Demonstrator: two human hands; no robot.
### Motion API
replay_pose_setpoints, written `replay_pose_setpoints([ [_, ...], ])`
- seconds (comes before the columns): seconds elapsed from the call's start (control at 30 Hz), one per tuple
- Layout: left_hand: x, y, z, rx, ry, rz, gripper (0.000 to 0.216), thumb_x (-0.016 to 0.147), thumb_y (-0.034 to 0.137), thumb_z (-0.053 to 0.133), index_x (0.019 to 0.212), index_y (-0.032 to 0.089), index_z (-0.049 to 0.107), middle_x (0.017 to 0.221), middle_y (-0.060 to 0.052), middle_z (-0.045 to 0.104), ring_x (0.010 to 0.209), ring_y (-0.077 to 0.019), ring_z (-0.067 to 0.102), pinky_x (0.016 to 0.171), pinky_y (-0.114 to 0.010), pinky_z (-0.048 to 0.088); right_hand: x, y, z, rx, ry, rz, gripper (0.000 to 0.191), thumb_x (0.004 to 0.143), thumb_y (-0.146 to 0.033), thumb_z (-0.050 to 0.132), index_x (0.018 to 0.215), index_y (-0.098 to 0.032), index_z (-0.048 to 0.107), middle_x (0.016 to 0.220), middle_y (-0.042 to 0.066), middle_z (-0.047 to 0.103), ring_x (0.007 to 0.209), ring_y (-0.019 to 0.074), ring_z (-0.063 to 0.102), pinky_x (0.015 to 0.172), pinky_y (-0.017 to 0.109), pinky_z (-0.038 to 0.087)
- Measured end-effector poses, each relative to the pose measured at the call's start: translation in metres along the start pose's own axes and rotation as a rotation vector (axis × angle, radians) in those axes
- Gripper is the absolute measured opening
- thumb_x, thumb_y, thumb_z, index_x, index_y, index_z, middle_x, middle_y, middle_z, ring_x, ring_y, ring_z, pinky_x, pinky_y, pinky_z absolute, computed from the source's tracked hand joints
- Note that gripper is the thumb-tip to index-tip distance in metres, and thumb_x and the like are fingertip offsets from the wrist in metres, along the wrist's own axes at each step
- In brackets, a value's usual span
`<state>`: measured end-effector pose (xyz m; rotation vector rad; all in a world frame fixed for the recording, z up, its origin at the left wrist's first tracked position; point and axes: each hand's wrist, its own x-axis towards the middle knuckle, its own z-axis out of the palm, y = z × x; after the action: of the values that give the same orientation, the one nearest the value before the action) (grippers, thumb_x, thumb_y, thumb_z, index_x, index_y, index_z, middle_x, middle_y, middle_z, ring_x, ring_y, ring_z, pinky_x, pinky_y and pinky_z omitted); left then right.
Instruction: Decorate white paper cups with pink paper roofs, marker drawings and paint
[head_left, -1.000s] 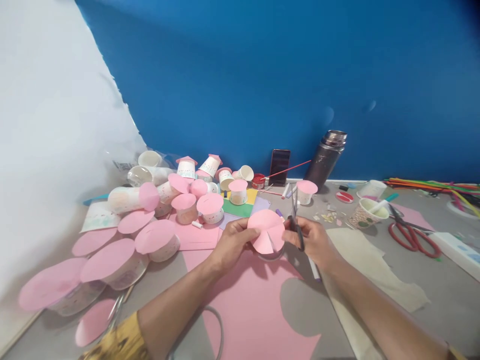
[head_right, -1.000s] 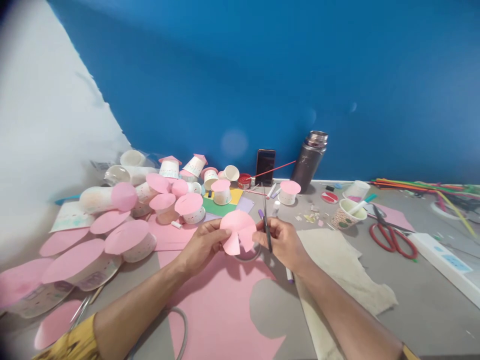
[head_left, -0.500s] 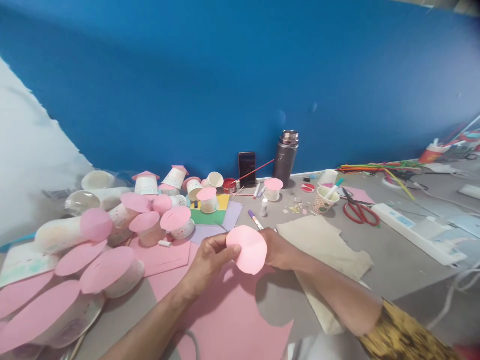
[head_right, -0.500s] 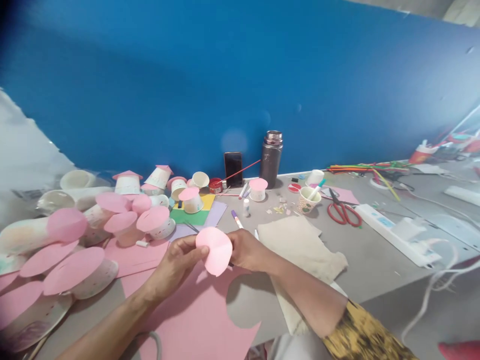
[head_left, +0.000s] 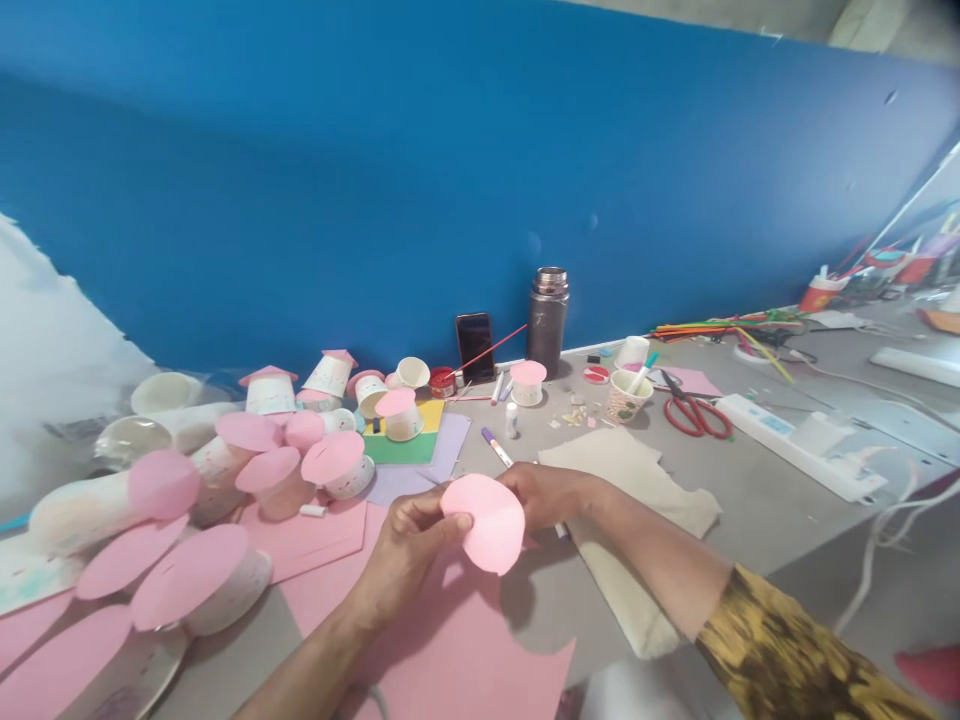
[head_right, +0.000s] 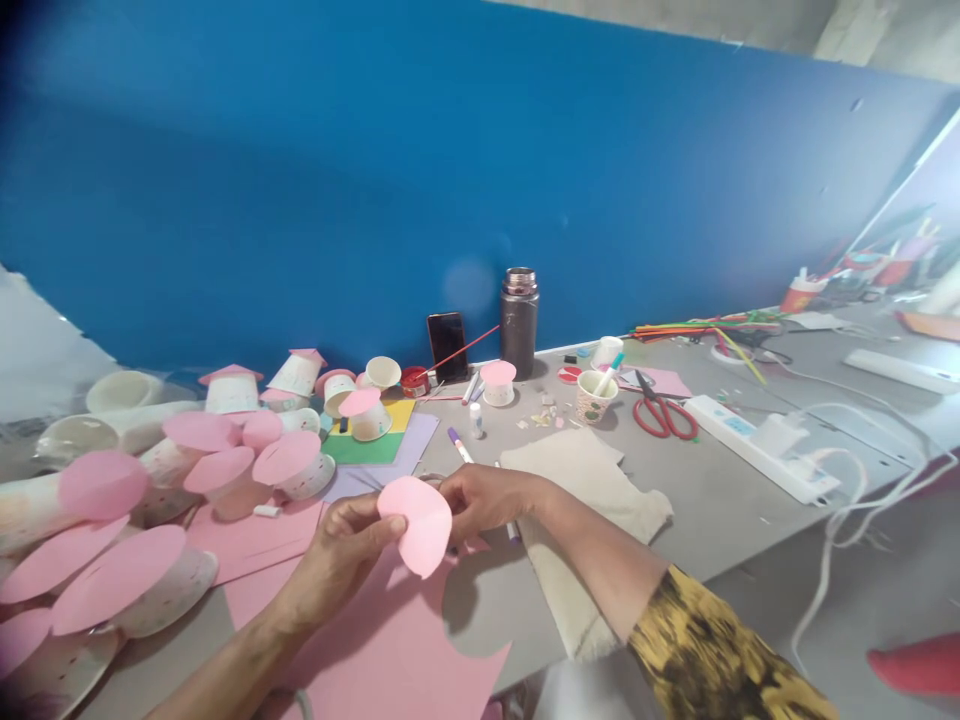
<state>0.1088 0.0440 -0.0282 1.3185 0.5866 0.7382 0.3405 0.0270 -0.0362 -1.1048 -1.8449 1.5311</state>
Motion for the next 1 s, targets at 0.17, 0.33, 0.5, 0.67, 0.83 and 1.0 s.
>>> replay_pose_setpoints([
  [0.17,0.005,-0.006,-0.006,0.0,0.047,0.043,0.025,0.08,0.042,0.083,0.087,0.018,0.085,0.094,-0.011,0.078,0.099,-0.0292,0.066,0.088,-0.037,0.052,-0.003,-0.011,-0.004,0.077,0.225,-0.03,0.022,0.076,-0.033,0.079,0.091,-0.018,0.076,0.074,0.0,0.073,0.064,0.0133,0.06,0.061,0.025,0.048],
  [0.33,0.015,-0.013,-0.023,0.013,0.294,0.092,0.031,0.079,0.047,0.082,0.088,0.017,0.082,0.087,-0.007,0.075,0.084,-0.0219,0.063,0.076,-0.031,0.05,-0.058,-0.021,-0.036,-0.028,0.771,-0.026,0.041,0.079,-0.047,0.076,0.11,-0.02,0.071,0.091,0.007,0.079,0.068,0.0171,0.067,0.059,0.027,0.051],
  [0.5,0.02,-0.004,-0.029,-0.046,0.43,0.057,0.037,0.07,0.049,0.085,0.072,0.015,0.073,0.065,-0.002,0.065,0.06,-0.0141,0.052,0.06,-0.027,0.042,-0.114,0.029,-0.047,-0.492,1.134,0.172,0.031,0.076,-0.048,0.066,0.086,-0.021,0.077,0.085,0.012,0.082,0.074,0.0299,0.076,0.066,0.039,0.058],
  [0.67,0.019,-0.002,-0.026,-0.063,0.386,0.011,0.039,0.07,0.05,0.083,0.071,0.014,0.07,0.059,-0.002,0.062,0.055,-0.0126,0.05,0.057,-0.026,0.039,-0.116,0.084,-0.017,-0.925,1.109,0.264,0.043,0.092,-0.037,0.045,0.11,-0.02,0.08,0.11,0.015,0.082,0.098,0.0353,0.078,0.083,0.046,0.06],
  [0.83,0.02,-0.004,-0.024,-0.089,0.394,-0.014,0.036,0.068,0.045,0.084,0.067,0.014,0.067,0.054,-0.002,0.062,0.052,-0.0117,0.05,0.055,-0.024,0.036,-0.113,0.07,-0.008,-1.067,1.095,0.346,0.04,0.097,-0.033,0.042,0.11,-0.024,0.079,0.119,0.012,0.08,0.092,0.0309,0.079,0.077,0.042,0.06],
  [1.0,0.018,0.004,-0.02,-0.193,0.351,-0.028,0.035,0.065,0.045,0.083,0.071,0.014,0.068,0.058,-0.002,0.063,0.05,-0.0109,0.05,0.053,-0.025,0.037,-0.081,0.014,-0.002,-0.891,1.083,-0.015,0.03,0.097,-0.035,0.05,0.109,-0.023,0.075,0.103,0.01,0.081,0.08,0.0245,0.076,0.078,0.037,0.058],
])
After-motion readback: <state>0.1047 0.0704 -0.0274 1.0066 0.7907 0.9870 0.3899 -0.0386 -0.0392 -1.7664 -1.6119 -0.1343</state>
